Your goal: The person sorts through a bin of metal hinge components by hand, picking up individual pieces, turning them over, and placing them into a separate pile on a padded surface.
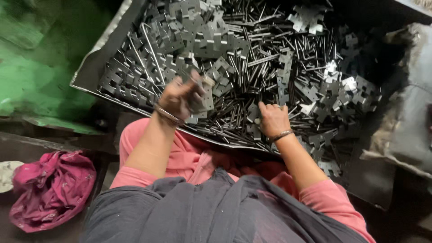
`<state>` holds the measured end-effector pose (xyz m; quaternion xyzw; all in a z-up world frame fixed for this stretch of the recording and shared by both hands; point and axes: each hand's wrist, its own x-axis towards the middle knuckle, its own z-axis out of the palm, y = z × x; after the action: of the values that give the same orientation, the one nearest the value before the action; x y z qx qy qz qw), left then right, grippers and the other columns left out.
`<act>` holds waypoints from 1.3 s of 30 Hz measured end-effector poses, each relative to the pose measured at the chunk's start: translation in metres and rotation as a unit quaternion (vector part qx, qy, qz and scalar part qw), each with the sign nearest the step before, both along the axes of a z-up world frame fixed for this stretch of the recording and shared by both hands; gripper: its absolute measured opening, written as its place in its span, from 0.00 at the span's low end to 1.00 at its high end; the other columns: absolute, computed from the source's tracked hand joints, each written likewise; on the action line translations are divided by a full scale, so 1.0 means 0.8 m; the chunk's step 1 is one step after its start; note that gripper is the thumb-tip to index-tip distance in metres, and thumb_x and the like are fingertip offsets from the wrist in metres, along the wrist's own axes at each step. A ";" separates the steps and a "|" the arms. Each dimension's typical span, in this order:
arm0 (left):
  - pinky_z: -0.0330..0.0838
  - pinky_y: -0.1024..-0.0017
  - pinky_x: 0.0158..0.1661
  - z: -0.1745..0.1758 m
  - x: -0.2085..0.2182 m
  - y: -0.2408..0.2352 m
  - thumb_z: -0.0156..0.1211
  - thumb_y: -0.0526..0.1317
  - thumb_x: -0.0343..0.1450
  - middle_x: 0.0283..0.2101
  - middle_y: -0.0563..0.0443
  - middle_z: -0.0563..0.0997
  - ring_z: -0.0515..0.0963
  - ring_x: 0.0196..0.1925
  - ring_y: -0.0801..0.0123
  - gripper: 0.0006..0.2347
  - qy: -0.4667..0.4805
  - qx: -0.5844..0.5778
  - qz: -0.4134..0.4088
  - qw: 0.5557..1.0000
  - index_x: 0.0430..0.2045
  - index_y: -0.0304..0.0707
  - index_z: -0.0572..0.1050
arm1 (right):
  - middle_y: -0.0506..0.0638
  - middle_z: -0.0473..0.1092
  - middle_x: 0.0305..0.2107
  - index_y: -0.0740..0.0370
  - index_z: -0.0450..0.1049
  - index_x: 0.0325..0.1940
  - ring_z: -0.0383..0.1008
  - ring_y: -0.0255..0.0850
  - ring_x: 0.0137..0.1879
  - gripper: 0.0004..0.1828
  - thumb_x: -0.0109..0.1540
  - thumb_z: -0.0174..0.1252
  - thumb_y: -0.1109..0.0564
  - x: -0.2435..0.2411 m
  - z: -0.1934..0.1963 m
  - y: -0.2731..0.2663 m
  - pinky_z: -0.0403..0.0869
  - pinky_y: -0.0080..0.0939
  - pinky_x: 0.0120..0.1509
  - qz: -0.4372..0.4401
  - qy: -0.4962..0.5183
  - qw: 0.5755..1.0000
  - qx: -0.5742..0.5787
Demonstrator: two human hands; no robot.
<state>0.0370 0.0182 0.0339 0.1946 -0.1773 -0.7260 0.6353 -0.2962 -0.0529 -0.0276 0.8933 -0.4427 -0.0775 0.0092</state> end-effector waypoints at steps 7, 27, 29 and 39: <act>0.79 0.63 0.46 -0.012 -0.075 -0.061 0.65 0.42 0.69 0.39 0.43 0.86 0.84 0.42 0.60 0.13 -0.576 -0.064 0.012 0.815 0.42 0.34 0.81 | 0.56 0.74 0.41 0.61 0.77 0.51 0.76 0.54 0.47 0.19 0.55 0.66 0.64 -0.067 0.015 0.015 0.75 0.50 0.51 -0.034 -0.288 0.955 0.056; 0.77 0.57 0.49 -0.021 -0.148 -0.013 0.64 0.38 0.63 0.43 0.36 0.83 0.82 0.47 0.46 0.10 -0.888 -0.026 -0.127 0.441 0.34 0.34 0.81 | 0.51 0.79 0.38 0.70 0.78 0.48 0.79 0.34 0.40 0.13 0.59 0.66 0.69 -0.179 0.044 0.048 0.80 0.36 0.47 -0.320 -0.686 0.611 0.231; 0.76 0.55 0.47 -0.025 -0.129 -0.005 0.64 0.35 0.62 0.41 0.37 0.82 0.81 0.45 0.45 0.09 -0.891 -0.072 0.000 0.449 0.33 0.33 0.80 | 0.52 0.79 0.38 0.69 0.78 0.47 0.80 0.37 0.39 0.12 0.59 0.64 0.69 -0.192 0.037 0.048 0.81 0.39 0.45 -0.362 -0.719 0.533 0.261; 0.79 0.62 0.37 -0.056 -0.099 -0.035 0.55 0.44 0.74 0.34 0.48 0.82 0.81 0.34 0.62 0.11 0.028 0.213 0.145 0.966 0.36 0.35 0.77 | 0.57 0.75 0.45 0.64 0.69 0.57 0.82 0.46 0.46 0.18 0.62 0.55 0.69 -0.145 -0.006 0.054 0.83 0.48 0.52 -0.415 -0.752 0.306 0.410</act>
<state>-0.0421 -0.0094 -0.0106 0.3289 0.0292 -0.6526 0.6820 -0.4123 -0.0099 -0.0326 0.1519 -0.4810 0.4630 -0.7288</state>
